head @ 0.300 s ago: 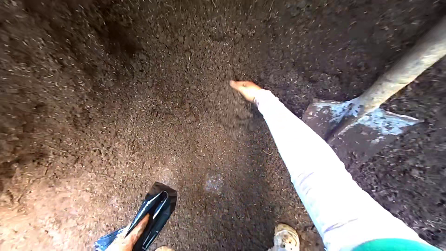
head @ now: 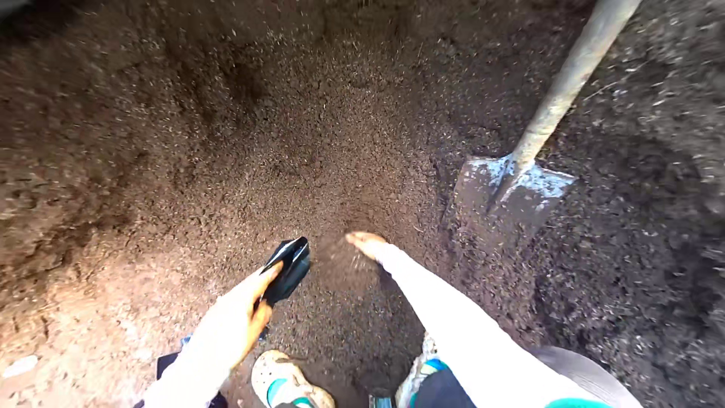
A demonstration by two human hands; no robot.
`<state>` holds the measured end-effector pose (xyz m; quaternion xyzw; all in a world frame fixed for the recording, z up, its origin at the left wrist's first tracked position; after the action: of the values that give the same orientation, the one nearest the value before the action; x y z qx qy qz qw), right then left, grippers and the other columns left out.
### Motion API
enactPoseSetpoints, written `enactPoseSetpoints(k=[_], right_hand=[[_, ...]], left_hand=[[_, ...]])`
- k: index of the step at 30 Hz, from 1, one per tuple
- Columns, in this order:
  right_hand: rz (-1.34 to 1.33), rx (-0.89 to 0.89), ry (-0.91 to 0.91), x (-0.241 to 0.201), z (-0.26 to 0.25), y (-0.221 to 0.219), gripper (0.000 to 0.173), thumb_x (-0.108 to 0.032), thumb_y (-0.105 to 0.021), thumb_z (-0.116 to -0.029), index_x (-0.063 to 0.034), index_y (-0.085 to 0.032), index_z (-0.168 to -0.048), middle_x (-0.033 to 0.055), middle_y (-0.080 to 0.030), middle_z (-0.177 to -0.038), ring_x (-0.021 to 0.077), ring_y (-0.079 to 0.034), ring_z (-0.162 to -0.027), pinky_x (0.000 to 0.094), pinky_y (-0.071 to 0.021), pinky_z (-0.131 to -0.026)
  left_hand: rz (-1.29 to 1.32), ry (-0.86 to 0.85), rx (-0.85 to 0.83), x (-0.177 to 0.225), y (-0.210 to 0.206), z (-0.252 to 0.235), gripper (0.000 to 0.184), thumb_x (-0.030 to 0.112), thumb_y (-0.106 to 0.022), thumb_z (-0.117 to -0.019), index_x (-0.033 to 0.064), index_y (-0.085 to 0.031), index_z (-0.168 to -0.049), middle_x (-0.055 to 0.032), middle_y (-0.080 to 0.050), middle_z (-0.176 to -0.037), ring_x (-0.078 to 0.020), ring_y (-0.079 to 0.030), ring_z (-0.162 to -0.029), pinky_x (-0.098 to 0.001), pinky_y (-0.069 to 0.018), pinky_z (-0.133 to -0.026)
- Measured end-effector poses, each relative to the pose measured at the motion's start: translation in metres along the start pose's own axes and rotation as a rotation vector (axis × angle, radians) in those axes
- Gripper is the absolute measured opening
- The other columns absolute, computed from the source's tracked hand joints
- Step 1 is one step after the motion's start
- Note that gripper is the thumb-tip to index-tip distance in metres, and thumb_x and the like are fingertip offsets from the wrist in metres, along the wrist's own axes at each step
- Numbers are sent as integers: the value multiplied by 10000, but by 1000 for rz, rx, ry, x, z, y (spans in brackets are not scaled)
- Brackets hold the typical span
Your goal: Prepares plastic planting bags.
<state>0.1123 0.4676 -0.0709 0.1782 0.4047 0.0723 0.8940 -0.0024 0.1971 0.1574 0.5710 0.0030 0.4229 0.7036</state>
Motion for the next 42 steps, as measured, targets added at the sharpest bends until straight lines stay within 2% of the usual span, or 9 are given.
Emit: enactPoseSetpoints(k=[3, 7, 12, 16, 23, 30, 34, 38, 42], right_hand=[[-25, 29, 145, -29, 51, 4, 487, -373, -408, -1110, -154, -483, -1538, 116, -488, -1567, 313, -421, -1473, 584, -231, -1241], [-484, 399, -254, 21, 105, 22, 551, -417, -325, -1126, -14, -514, -1452, 200, -620, -1383, 317, -620, -1250, 489, -487, -1061], [-710, -322, -902, 111, 137, -74, 1065, -809, -228, -964, 118, -436, -1444, 348, -580, -1357, 463, -624, -1208, 548, -504, -1034], [-1232, -104, -942, 105, 121, -127, 1068, -823, -251, -950, 61, -228, -1548, 355, -413, -1512, 453, -529, -1330, 523, -480, -1074], [-1725, 379, -620, 42, 96, -125, 918, -820, -234, -952, -237, -108, -1650, 212, -177, -1686, 440, -290, -1508, 722, -368, -1106], [-1866, 525, -488, 1, 41, -137, 800, -710, -53, -1017, -207, -130, -1634, 171, -191, -1677, 375, -260, -1508, 696, -314, -1102], [-1773, 519, -422, -7, 31, -128, 668, -541, -102, -1100, -120, -167, -1614, 211, -270, -1633, 369, -340, -1468, 637, -366, -1112], [-1799, 285, -161, -37, 41, -88, 688, -684, -149, -1035, -178, -529, -1303, 70, -693, -1080, 192, -682, -964, 425, -594, -751], [-1867, -43, 129, -86, 61, -52, 774, -813, -287, -938, -178, -677, -1147, 82, -755, -995, 219, -736, -905, 429, -624, -748]], left_hand=[[12, 86, -77, 3, 6, -8, 628, -24, -582, -949, 133, -476, -1548, -205, -566, -1464, -398, -606, -1269, -611, -471, -1041], [22, 145, -63, -10, 7, -4, 636, -22, -596, -956, 143, -462, -1556, -199, -562, -1471, -393, -592, -1289, -608, -452, -1057], [29, 237, 23, -36, 8, -11, 653, -31, -584, -970, 131, -416, -1580, -225, -541, -1483, -414, -571, -1314, -615, -430, -1086], [79, 254, 87, -49, 7, -19, 671, -49, -606, -952, 117, -420, -1574, -225, -530, -1490, -401, -592, -1276, -593, -460, -1043], [185, 166, 163, -74, -14, -29, 634, -11, -576, -925, 104, -472, -1540, -224, -602, -1396, -356, -658, -1069, -564, -502, -899], [216, 116, 170, -86, -33, -38, 767, 18, -612, -839, 107, -414, -1574, -165, -366, -1639, -335, -522, -1388, -545, -469, -1067], [128, 172, 124, -87, -29, -46, 720, 4, -607, -889, 100, -413, -1575, -140, -342, -1658, -317, -469, -1448, -538, -425, -1141], [105, 192, -93, -70, -49, -71, 690, 13, -603, -933, 109, -393, -1584, -79, -296, -1687, -267, -426, -1483, -494, -399, -1188], [233, 183, -179, -37, -63, -91, 702, 36, -640, -927, 60, -379, -1579, -126, -366, -1647, -265, -424, -1481, -464, -351, -1217]])
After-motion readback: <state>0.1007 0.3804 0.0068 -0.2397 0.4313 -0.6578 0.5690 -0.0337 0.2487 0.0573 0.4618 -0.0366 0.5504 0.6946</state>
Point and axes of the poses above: each hand's wrist, its own z-axis away from the middle knuckle, its own y-axis out of the back of the hand, x = y × z, the point moved 1 cm from there along -z, towards the middle knuckle
